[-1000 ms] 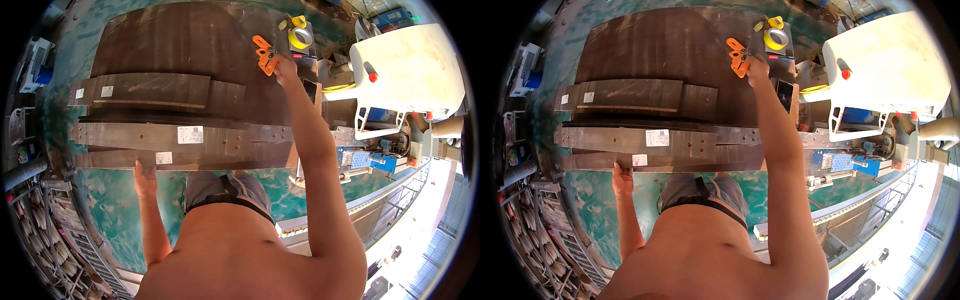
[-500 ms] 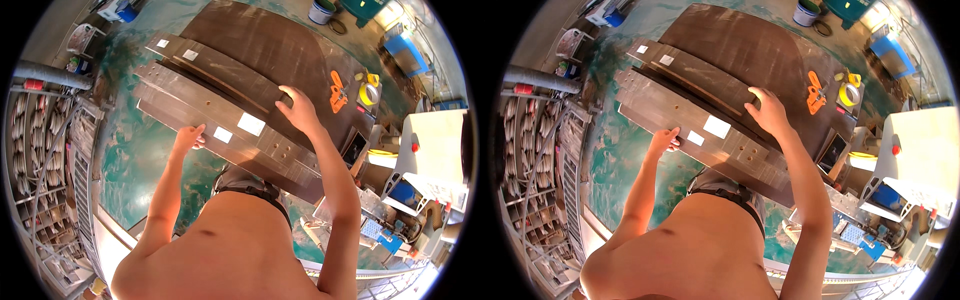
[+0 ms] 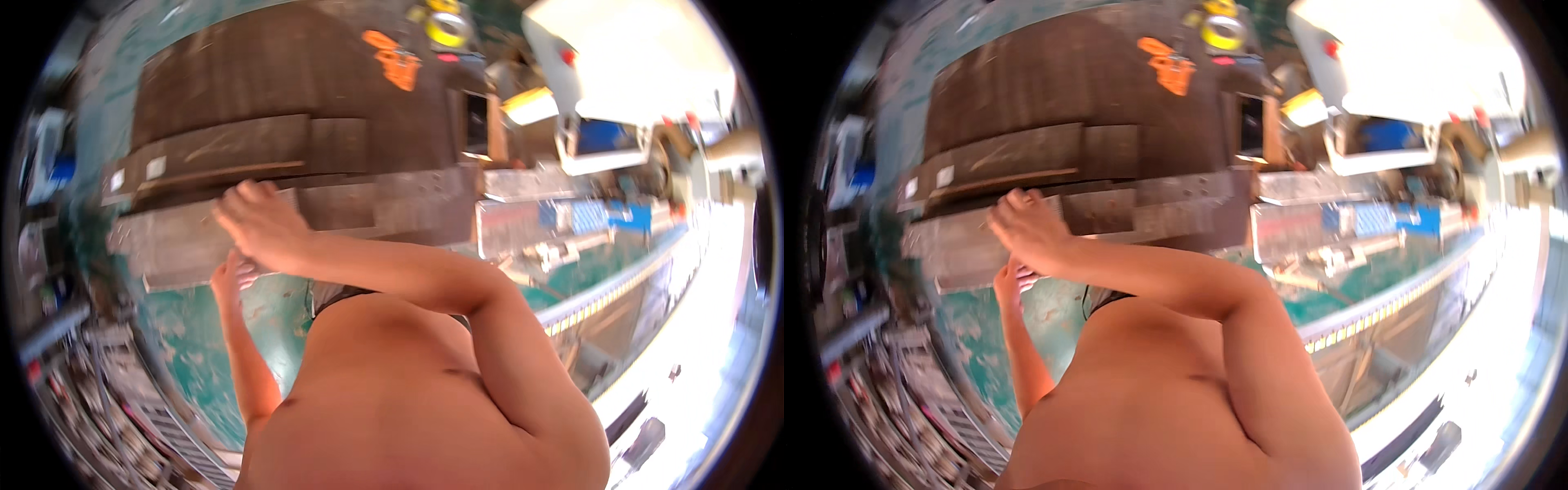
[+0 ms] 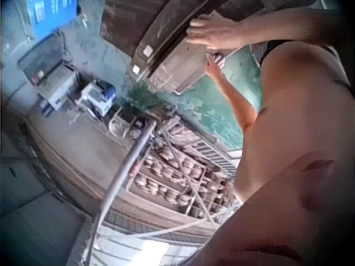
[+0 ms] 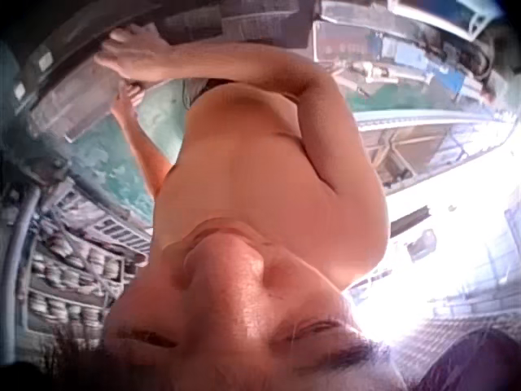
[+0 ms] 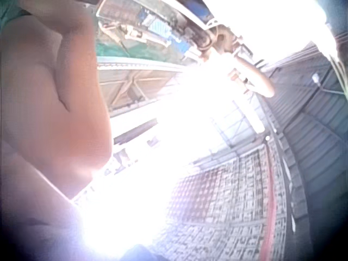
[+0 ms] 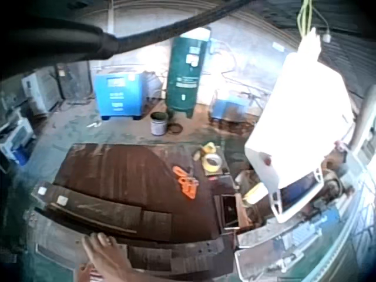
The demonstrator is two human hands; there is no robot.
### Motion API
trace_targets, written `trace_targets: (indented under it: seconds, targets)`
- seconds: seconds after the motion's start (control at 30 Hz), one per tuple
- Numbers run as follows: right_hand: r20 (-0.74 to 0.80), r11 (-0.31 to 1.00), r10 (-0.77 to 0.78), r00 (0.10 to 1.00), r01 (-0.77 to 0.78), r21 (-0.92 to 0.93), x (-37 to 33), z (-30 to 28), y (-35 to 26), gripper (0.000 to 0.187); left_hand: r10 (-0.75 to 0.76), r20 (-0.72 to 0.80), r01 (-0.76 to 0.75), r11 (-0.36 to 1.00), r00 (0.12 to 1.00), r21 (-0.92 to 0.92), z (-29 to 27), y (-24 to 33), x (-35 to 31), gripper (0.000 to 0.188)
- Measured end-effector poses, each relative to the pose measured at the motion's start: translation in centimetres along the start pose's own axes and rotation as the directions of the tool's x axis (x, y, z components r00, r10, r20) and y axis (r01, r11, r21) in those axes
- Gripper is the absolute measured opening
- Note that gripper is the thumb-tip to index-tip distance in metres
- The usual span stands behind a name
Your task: The person places long wooden planks one at a time into an edge-banding machine, luego picks up larger wooden panels and moves them between the machine and a stacking area.
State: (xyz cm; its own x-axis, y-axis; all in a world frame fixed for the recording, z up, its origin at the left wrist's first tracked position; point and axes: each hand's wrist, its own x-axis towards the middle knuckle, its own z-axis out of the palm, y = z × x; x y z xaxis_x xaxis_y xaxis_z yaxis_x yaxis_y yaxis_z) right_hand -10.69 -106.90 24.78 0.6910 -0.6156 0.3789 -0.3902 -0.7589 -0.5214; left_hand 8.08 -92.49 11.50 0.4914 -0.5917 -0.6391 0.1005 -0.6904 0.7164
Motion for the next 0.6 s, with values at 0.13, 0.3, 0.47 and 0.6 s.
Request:
trace_targets:
  seconds: [0.13, 0.3, 0.47, 0.6]
  targets:
    - [0.039, 0.998, 0.040, 0.998, -0.041, 0.048, -1.6, -1.7, 0.1, 0.048, -0.067, 0.080, 0.079, 0.983, 0.995, -0.163, -0.8, 0.2, -0.2, 0.049]
    - [0.009, 0.990, 0.092, 0.996, -0.092, 0.105, -10.6, -8.6, 2.7, 0.054, -0.072, -0.012, 0.069, 0.986, 0.997, -0.154, -0.8, -0.7, 0.7, 0.037]
    - [0.122, 0.960, 0.183, 0.975, -0.204, 0.194, -21.9, -16.1, 5.5, 0.067, 0.174, -0.191, -0.243, 0.863, 0.966, -0.443, -1.1, -4.5, 2.6, 0.030]
    - [0.134, 0.934, 0.294, 0.946, -0.314, 0.168, -29.9, -18.8, 8.5, 0.066, -0.086, -0.175, 0.037, 0.963, 0.981, -0.266, 0.1, -1.5, 1.6, 0.043]
